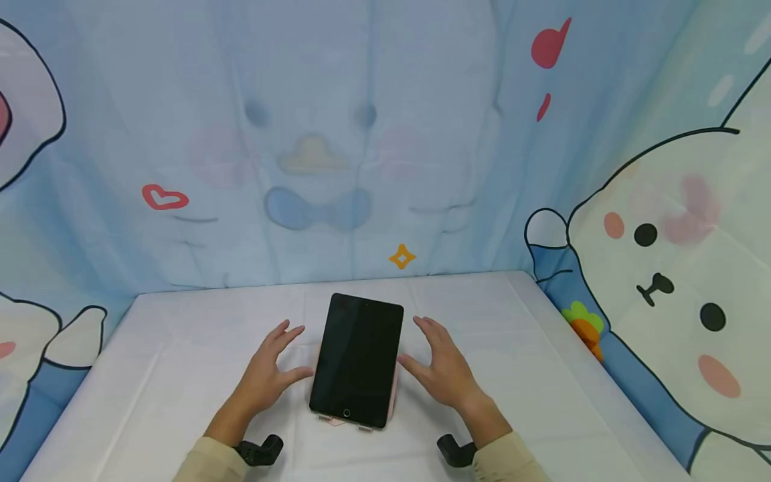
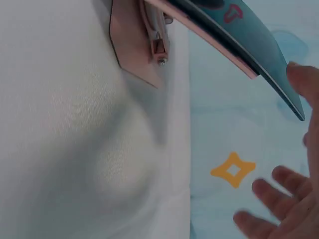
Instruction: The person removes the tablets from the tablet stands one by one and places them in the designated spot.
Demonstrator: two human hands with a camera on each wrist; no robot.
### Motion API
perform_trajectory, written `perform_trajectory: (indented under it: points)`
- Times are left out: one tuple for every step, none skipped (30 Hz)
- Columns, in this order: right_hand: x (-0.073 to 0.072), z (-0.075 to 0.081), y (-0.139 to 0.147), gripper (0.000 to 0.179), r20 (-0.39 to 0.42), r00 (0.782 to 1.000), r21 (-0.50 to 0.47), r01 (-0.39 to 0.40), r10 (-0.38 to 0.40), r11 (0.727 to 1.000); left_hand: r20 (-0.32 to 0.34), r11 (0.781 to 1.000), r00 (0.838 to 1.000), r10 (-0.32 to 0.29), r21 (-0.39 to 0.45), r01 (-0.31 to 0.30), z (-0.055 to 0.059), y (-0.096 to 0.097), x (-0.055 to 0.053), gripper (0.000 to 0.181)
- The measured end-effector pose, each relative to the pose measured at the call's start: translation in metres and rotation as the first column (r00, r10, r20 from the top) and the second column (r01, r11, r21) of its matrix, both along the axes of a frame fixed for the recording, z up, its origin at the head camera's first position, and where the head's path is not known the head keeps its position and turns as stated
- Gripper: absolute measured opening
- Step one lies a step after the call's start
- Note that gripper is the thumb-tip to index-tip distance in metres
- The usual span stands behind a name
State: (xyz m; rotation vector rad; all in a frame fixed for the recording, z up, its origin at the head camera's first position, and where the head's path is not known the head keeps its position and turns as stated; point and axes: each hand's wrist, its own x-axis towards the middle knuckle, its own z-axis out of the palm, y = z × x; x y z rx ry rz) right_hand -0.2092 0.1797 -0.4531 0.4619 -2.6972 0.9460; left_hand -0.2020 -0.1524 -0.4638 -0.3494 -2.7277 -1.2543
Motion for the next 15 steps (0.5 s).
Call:
perform_trajectory:
  points:
    - [-0.001,0.0,-0.001,0.075,0.008,1.0,-0.046,-0.02,0.02,0.999,0.01,0.999,1.0,-0.004,0.036,0.004,0.0,0.002,-0.002,0.072]
    - [-0.001,0.001,-0.003,0.076,0.02,0.999,-0.097,-0.04,0.042,0.995,0.02,0.998,1.0,-0.01,0.07,0.008,0.0,0.004,-0.005,0.07]
    - [-0.001,0.001,-0.004,0.076,0.037,0.997,-0.149,-0.056,0.062,0.987,0.035,0.995,0.999,-0.016,0.104,0.012,0.0,0.006,-0.007,0.069]
    - [-0.002,0.001,-0.006,0.076,0.055,0.995,-0.204,-0.069,0.082,0.976,0.052,0.99,0.998,-0.023,0.139,0.016,0.0,0.008,-0.009,0.068]
    - [-0.002,0.002,-0.008,0.075,0.077,0.992,-0.26,-0.08,0.103,0.962,0.07,0.984,0.997,-0.033,0.177,0.021,0.0,0.011,-0.012,0.067]
    - [-0.002,0.002,-0.01,0.075,0.099,0.987,-0.308,-0.088,0.124,0.947,0.084,0.977,0.995,-0.046,0.212,0.027,0.0,0.014,-0.014,0.065]
    - [-0.002,0.003,-0.012,0.074,0.121,0.982,-0.35,-0.092,0.143,0.932,0.101,0.97,0.993,-0.055,0.243,0.029,0.0,0.017,-0.017,0.065]
    - [-0.002,0.003,-0.013,0.073,0.138,0.978,-0.388,-0.095,0.159,0.917,0.114,0.962,0.991,-0.064,0.271,0.031,0.0,0.019,-0.019,0.064]
    - [-0.002,0.003,-0.015,0.071,0.154,0.973,-0.417,-0.093,0.172,0.904,0.126,0.954,0.989,-0.075,0.297,0.034,0.0,0.022,-0.021,0.063]
    - [-0.002,0.004,-0.017,0.07,0.167,0.969,-0.441,-0.092,0.182,0.893,0.132,0.947,0.988,-0.086,0.317,0.04,0.001,0.024,-0.023,0.063]
    - [-0.002,0.003,-0.018,0.069,0.175,0.966,-0.457,-0.091,0.19,0.885,0.135,0.941,0.986,-0.096,0.334,0.046,0.001,0.027,-0.024,0.061]
    - [-0.002,0.003,-0.019,0.068,0.184,0.964,-0.466,-0.086,0.192,0.881,0.135,0.937,0.985,-0.105,0.344,0.052,0.002,0.029,-0.026,0.061]
    - [-0.003,0.003,-0.02,0.067,0.19,0.963,-0.473,-0.082,0.192,0.877,0.139,0.935,0.984,-0.11,0.352,0.055,0.002,0.032,-0.027,0.06]
    - [-0.003,0.003,-0.021,0.066,0.195,0.962,-0.476,-0.076,0.19,0.876,0.143,0.933,0.983,-0.113,0.356,0.056,0.003,0.034,-0.028,0.059]
    - [-0.003,0.003,-0.022,0.066,0.198,0.962,-0.477,-0.072,0.186,0.876,0.144,0.933,0.983,-0.115,0.354,0.058,0.005,0.036,-0.029,0.058]
